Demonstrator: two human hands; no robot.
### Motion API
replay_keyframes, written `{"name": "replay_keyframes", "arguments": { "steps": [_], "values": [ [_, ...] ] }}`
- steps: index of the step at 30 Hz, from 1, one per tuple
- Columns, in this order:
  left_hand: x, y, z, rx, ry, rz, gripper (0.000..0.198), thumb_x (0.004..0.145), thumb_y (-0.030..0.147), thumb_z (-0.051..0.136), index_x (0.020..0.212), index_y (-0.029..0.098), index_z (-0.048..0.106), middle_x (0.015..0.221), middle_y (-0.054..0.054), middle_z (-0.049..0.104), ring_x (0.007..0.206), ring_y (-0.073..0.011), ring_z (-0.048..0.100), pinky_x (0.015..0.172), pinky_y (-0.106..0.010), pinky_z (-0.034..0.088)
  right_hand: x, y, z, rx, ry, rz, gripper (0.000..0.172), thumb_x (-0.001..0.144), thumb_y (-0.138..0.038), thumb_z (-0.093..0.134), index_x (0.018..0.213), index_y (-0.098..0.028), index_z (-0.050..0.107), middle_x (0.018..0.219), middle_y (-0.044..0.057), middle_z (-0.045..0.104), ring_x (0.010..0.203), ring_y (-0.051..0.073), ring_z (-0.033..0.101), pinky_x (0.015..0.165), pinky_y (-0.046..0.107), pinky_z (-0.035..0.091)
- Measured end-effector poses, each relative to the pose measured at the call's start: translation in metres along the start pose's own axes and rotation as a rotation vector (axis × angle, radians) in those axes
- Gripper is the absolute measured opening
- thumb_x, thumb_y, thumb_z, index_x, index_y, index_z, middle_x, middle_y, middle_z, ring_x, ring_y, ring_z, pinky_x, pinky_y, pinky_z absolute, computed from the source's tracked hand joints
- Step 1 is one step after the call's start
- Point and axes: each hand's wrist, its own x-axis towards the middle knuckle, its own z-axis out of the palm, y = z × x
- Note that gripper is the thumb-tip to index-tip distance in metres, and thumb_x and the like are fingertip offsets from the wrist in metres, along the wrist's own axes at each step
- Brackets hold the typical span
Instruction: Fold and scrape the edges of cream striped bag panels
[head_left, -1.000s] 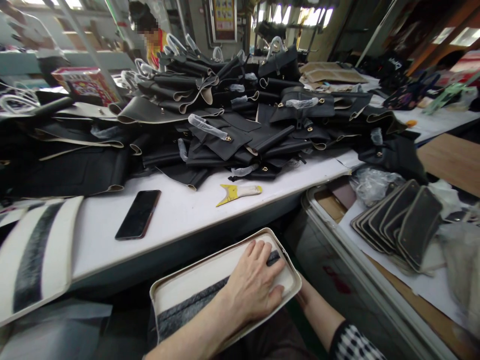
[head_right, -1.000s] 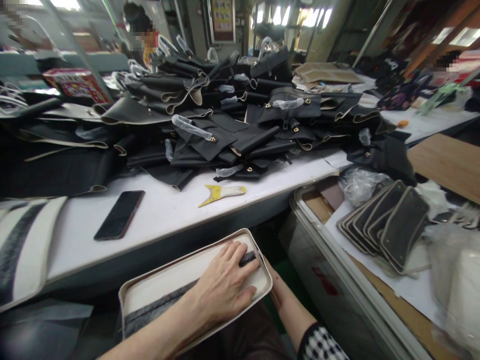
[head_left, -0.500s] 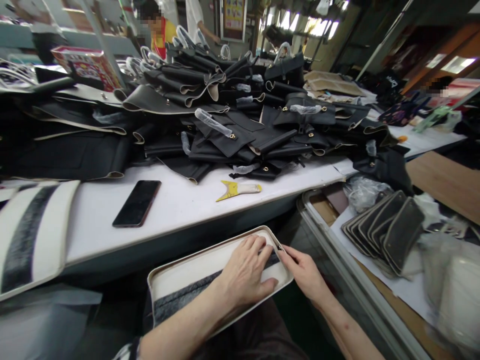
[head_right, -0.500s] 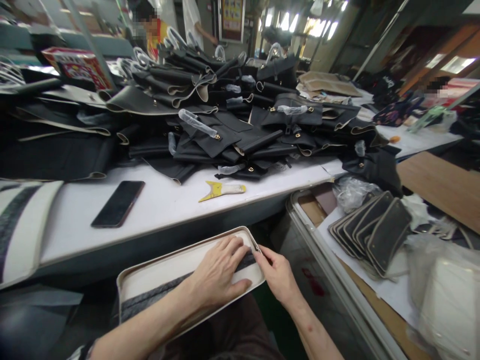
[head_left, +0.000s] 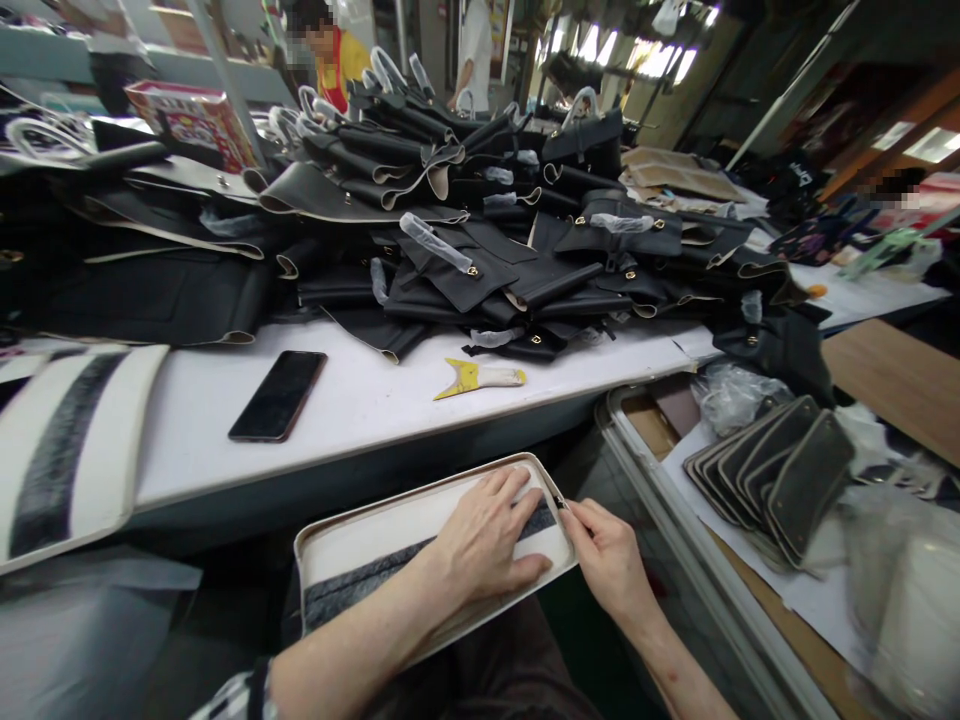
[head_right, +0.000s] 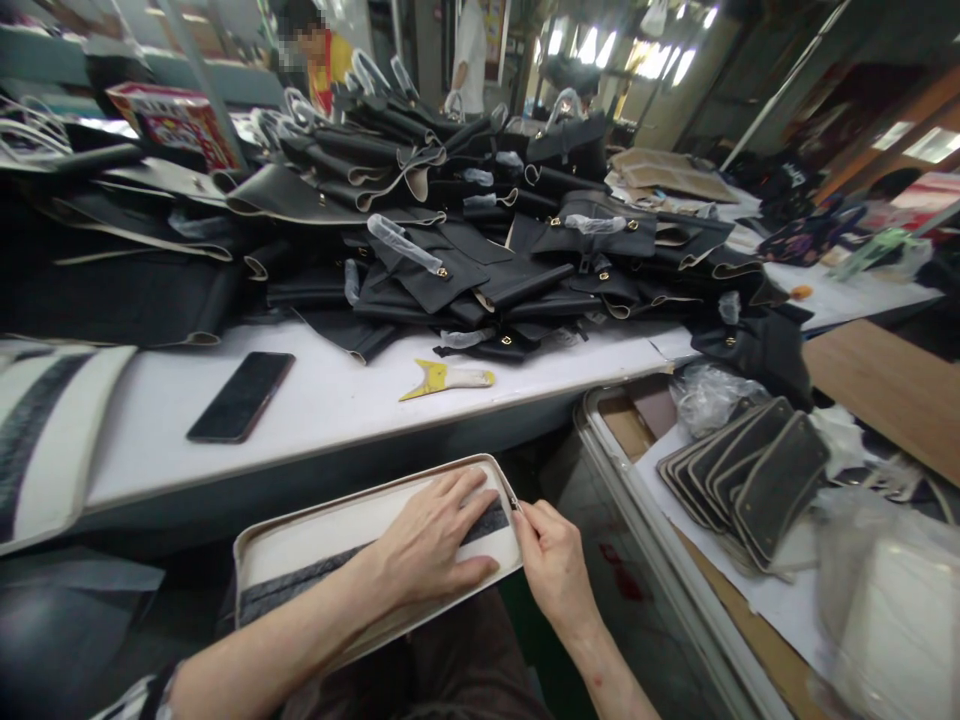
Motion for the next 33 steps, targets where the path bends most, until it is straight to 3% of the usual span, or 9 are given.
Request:
{"name": "replay_keyframes", "arguments": {
  "steps": [9, 21, 30, 33],
  "values": [
    [-0.001, 0.005, -0.003, 0.065, -0.005, 0.016, 0.055, 0.076, 0.044, 0.069, 0.12, 0.016, 0.054, 0.124, -0.012, 0.052, 0.114, -0.0295, 0.047, 0.103, -0.041, 0.041, -0.005, -0.004, 0.013, 0.034, 0.101, -0.035, 0.028, 0.098, -0.032, 0.048, 0.104, -0.019, 0.072, 0.082, 0.005, 0.058, 0.076, 0.018, 0.058, 0.069, 0.029, 0.044],
    [-0.001, 0.002, 0.0, 0.101, 0.01, 0.041, 0.055, 0.077, 0.048, 0.066, 0.118, 0.015, 0.054, 0.128, -0.013, 0.053, 0.116, -0.0299, 0.048, 0.104, -0.042, 0.039, -0.006, -0.008, 0.011, -0.055, 0.077, -0.132, 0.027, 0.097, -0.025, 0.049, 0.111, -0.018, 0.071, 0.081, 0.004, 0.059, 0.075, 0.017, 0.059, 0.07, 0.029, 0.046],
    [-0.002, -0.002, 0.006, 0.053, 0.023, 0.036, 0.073, 0.075, 0.05, 0.068, 0.137, 0.019, 0.044, 0.135, -0.012, 0.047, 0.122, -0.0301, 0.045, 0.105, -0.042, 0.039, -0.003, -0.004, 0.006, -0.334, -0.037, -0.3, 0.029, 0.099, -0.02, 0.042, 0.113, -0.012, 0.067, 0.081, 0.007, 0.058, 0.077, 0.019, 0.057, 0.072, 0.033, 0.048],
    [-0.002, -0.003, 0.007, 0.075, 0.026, 0.051, 0.069, 0.077, 0.05, 0.066, 0.136, 0.021, 0.047, 0.136, -0.013, 0.046, 0.122, -0.0303, 0.045, 0.105, -0.043, 0.038, -0.004, -0.009, 0.005, -0.467, -0.119, -0.369, 0.03, 0.098, -0.015, 0.038, 0.107, -0.011, 0.067, 0.083, 0.009, 0.059, 0.081, 0.022, 0.055, 0.074, 0.036, 0.046]
  ]
}}
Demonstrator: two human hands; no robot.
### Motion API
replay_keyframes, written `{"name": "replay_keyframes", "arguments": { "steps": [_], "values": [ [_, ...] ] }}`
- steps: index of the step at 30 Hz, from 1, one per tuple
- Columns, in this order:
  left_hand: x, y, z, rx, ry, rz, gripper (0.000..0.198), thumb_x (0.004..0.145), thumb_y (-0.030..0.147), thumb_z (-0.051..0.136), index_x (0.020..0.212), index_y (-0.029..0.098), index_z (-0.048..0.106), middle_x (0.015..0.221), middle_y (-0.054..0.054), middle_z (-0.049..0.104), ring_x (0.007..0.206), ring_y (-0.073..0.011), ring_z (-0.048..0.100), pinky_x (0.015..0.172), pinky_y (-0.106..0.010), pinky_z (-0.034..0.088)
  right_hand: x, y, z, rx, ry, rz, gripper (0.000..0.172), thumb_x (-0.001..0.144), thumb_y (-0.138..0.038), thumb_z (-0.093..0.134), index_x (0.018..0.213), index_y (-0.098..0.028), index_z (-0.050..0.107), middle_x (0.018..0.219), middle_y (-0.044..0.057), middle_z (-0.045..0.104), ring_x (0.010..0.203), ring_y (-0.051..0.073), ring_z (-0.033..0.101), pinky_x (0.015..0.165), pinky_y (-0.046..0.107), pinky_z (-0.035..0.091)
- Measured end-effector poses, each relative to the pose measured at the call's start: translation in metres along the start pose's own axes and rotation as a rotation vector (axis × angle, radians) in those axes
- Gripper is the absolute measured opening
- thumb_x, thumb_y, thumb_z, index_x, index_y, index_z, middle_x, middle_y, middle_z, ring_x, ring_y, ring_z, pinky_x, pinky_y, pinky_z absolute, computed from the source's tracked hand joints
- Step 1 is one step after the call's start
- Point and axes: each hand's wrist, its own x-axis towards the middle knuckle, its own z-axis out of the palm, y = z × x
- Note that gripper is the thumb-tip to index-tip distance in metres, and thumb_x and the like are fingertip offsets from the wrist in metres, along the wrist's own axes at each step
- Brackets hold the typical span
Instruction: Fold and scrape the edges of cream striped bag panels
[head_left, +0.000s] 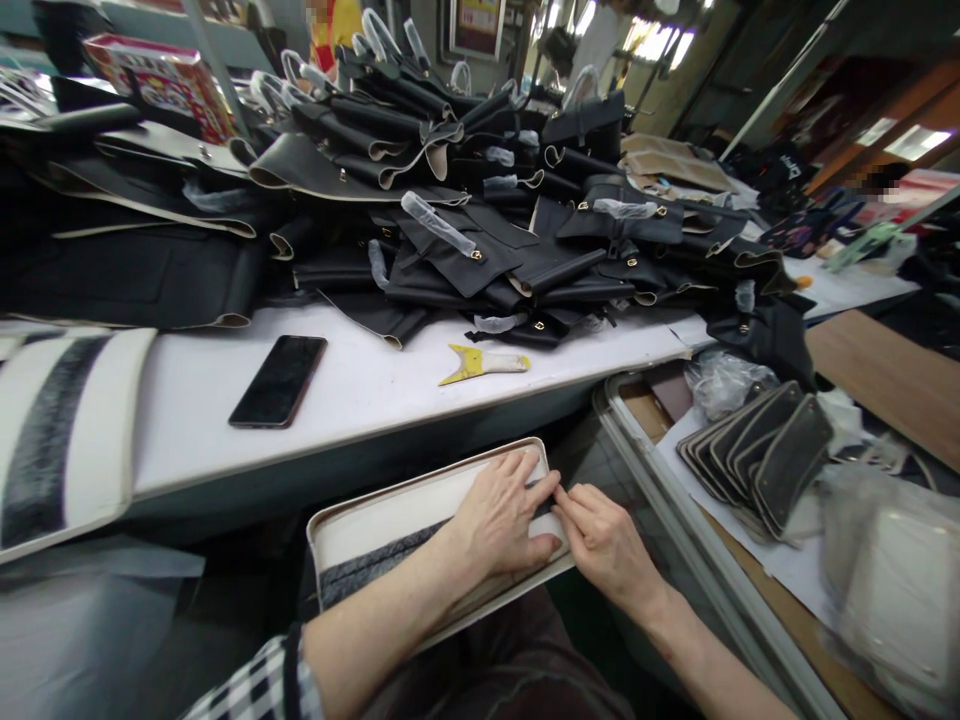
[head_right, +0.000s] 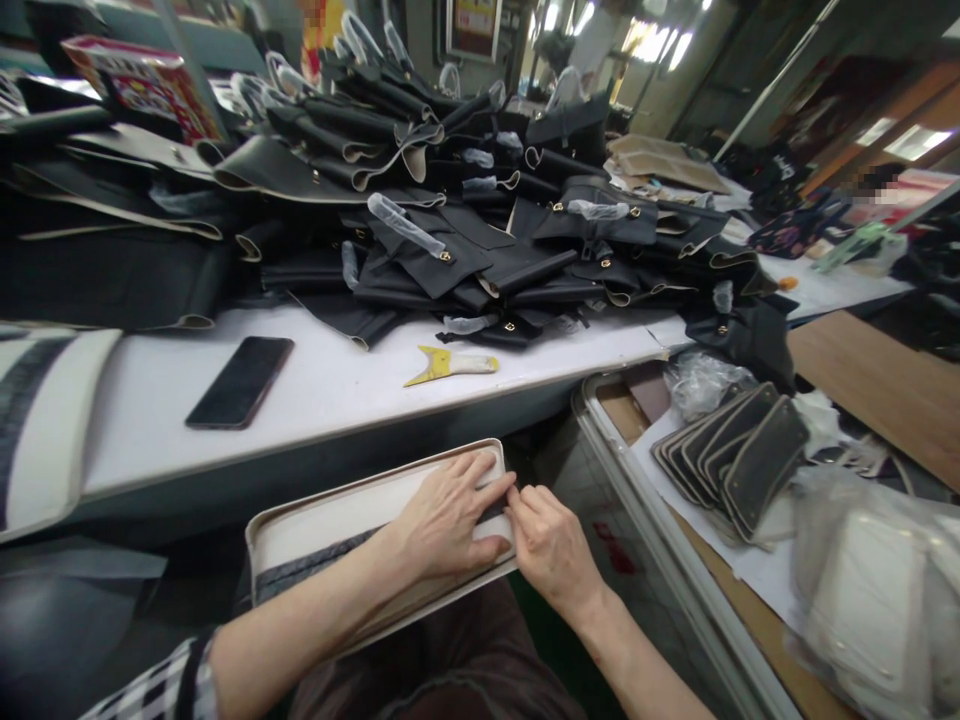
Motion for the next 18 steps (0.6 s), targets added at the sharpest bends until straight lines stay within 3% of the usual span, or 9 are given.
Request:
{"name": "replay_keyframes", "arguments": {
  "steps": [5, 8, 11, 18],
  "values": [
    [0.001, 0.0, 0.0, 0.017, 0.001, -0.002, 0.063, 0.077, 0.05, 0.066, 0.131, 0.02, 0.053, 0.135, -0.013, 0.047, 0.122, -0.0305, 0.045, 0.105, -0.043, 0.039, 0.004, -0.003, -0.009, 0.105, -0.022, 0.062, 0.028, 0.097, -0.018, 0.041, 0.094, -0.015, 0.068, 0.085, 0.009, 0.059, 0.084, 0.022, 0.054, 0.076, 0.036, 0.044],
    [0.0, -0.001, 0.0, 0.01, 0.0, -0.004, 0.068, 0.075, 0.054, 0.067, 0.132, 0.021, 0.052, 0.135, -0.013, 0.047, 0.122, -0.0307, 0.045, 0.104, -0.044, 0.04, 0.011, 0.008, -0.011, 0.494, -0.007, 0.305, 0.029, 0.092, -0.033, 0.055, 0.071, -0.017, 0.068, 0.075, 0.004, 0.057, 0.074, 0.018, 0.053, 0.069, 0.032, 0.042],
    [-0.001, -0.001, 0.0, -0.005, 0.01, -0.01, 0.067, 0.074, 0.053, 0.069, 0.13, 0.021, 0.053, 0.136, -0.012, 0.046, 0.122, -0.0302, 0.045, 0.104, -0.043, 0.04, 0.022, 0.023, -0.008, 0.899, -0.048, 0.582, 0.031, 0.077, -0.045, 0.072, 0.069, -0.017, 0.063, 0.067, -0.001, 0.055, 0.062, 0.013, 0.048, 0.057, 0.027, 0.039],
    [-0.001, -0.002, 0.001, -0.047, 0.03, -0.021, 0.063, 0.072, 0.05, 0.071, 0.125, 0.021, 0.054, 0.138, -0.011, 0.046, 0.124, -0.0291, 0.043, 0.107, -0.042, 0.037, 0.042, 0.046, -0.008, 1.113, -0.402, 0.716, 0.047, 0.065, -0.049, 0.081, 0.075, -0.02, 0.045, 0.062, -0.008, 0.047, 0.05, 0.007, 0.045, 0.049, 0.021, 0.039]
  ]
}}
